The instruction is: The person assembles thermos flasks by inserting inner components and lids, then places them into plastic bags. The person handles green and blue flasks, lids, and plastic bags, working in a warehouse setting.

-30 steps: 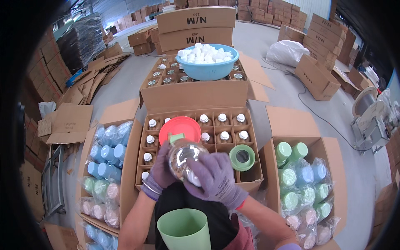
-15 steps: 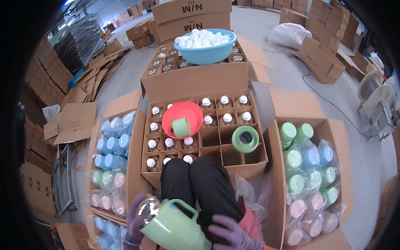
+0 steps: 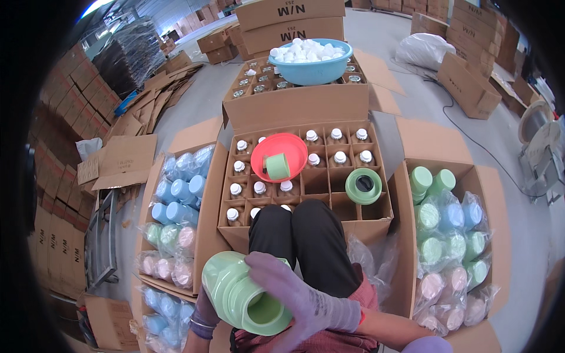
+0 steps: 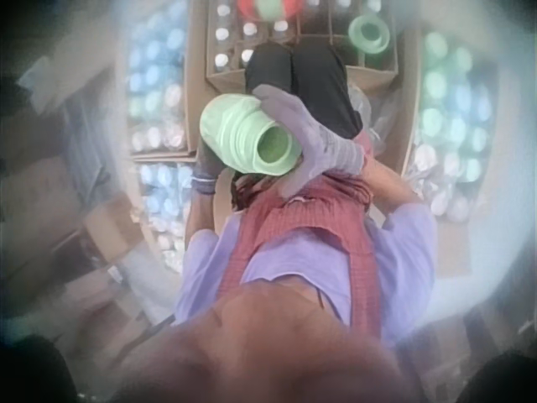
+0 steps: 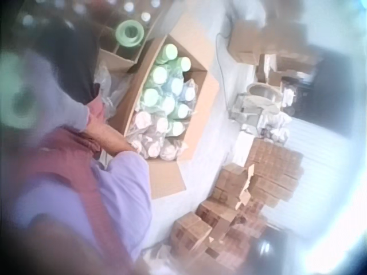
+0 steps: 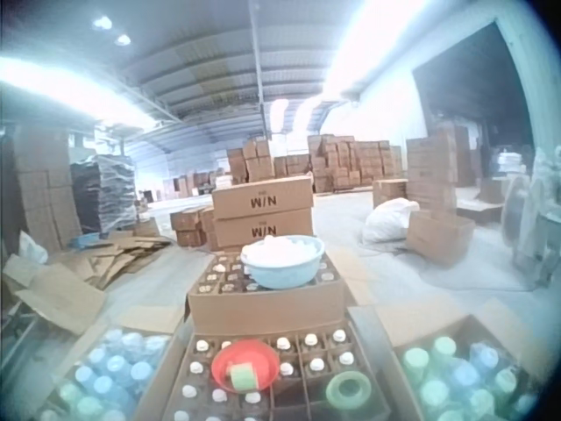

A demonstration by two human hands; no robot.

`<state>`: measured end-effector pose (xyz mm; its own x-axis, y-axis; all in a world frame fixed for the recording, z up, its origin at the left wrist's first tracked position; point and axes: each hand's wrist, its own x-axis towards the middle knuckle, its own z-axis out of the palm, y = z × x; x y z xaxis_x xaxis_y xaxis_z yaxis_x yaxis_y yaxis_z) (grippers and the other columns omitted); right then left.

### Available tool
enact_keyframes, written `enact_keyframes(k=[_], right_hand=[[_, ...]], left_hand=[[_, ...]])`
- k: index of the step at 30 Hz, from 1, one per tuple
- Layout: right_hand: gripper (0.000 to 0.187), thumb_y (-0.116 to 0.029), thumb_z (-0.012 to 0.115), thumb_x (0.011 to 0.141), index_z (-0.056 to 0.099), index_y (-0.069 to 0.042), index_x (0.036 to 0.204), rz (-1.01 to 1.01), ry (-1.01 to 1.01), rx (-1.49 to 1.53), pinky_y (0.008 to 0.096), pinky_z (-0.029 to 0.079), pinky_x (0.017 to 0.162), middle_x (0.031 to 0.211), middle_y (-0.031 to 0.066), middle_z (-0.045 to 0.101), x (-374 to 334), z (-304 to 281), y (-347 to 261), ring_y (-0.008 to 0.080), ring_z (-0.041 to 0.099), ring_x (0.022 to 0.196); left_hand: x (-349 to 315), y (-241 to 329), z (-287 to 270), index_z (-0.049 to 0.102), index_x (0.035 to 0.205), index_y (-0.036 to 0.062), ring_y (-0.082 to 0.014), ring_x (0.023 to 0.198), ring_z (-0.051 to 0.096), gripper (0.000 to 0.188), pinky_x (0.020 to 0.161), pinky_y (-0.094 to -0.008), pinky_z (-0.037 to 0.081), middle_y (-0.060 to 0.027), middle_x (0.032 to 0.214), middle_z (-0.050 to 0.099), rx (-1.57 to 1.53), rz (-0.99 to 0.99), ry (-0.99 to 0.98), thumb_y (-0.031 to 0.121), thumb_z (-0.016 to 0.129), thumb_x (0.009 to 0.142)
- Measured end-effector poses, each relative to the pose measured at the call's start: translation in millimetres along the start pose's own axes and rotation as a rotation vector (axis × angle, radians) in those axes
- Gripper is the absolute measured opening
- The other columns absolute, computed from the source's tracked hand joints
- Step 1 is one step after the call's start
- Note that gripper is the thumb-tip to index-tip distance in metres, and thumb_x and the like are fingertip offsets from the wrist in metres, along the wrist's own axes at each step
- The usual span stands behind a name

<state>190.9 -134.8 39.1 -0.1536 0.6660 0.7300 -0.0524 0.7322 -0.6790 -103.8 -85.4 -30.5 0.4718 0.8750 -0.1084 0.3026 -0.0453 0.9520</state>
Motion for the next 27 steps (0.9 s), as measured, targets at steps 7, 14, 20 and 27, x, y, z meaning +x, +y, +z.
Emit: enact_keyframes(k=[7,14,20,27], right_hand=[[0.094,-0.028,0.091,0.066,0.047,0.006,0.141,0.110,-0.024,-0.194,0.0415,0.045,0.106,0.139,0.0214,0.053,31,-15,-9,0.0355,0.053,0.128],[0.091,-0.031,0.089,0.067,0.048,0.008,0.139,0.057,-0.164,-0.107,0.0442,0.045,0.106,0.137,0.0230,0.055,55,-37,-28,0.0392,0.054,0.127],[0.092,-0.029,0.088,0.070,0.044,0.004,0.144,0.032,-0.224,-0.096,0.0442,0.044,0.108,0.138,0.0211,0.052,59,-41,-28,0.0374,0.053,0.126],[0.091,-0.023,0.085,0.075,0.039,-0.001,0.150,-0.024,-0.220,-0.075,0.0422,0.045,0.106,0.136,0.0202,0.049,62,-42,-20,0.0353,0.053,0.125]], left_hand=[[29,41,9,0.057,0.136,0.0076,-0.0274,0.124,0.059,0.063,0.108,-0.0408,0.045,-0.0119,0.136,0.061,0.444,0.380,-0.136,0.021,0.081,0.080],[40,57,12,0.055,0.137,0.0081,-0.0296,0.126,0.057,0.065,0.110,-0.0422,0.042,-0.0117,0.138,0.059,0.523,0.512,-0.178,0.024,0.080,0.080],[53,62,37,0.053,0.139,0.0077,-0.0316,0.128,0.054,0.068,0.112,-0.0437,0.039,-0.0122,0.140,0.056,0.481,0.518,-0.154,0.026,0.080,0.080],[58,72,56,0.050,0.141,0.0074,-0.0341,0.131,0.050,0.072,0.114,-0.0453,0.036,-0.0127,0.143,0.053,0.445,0.479,-0.073,0.029,0.080,0.080]])
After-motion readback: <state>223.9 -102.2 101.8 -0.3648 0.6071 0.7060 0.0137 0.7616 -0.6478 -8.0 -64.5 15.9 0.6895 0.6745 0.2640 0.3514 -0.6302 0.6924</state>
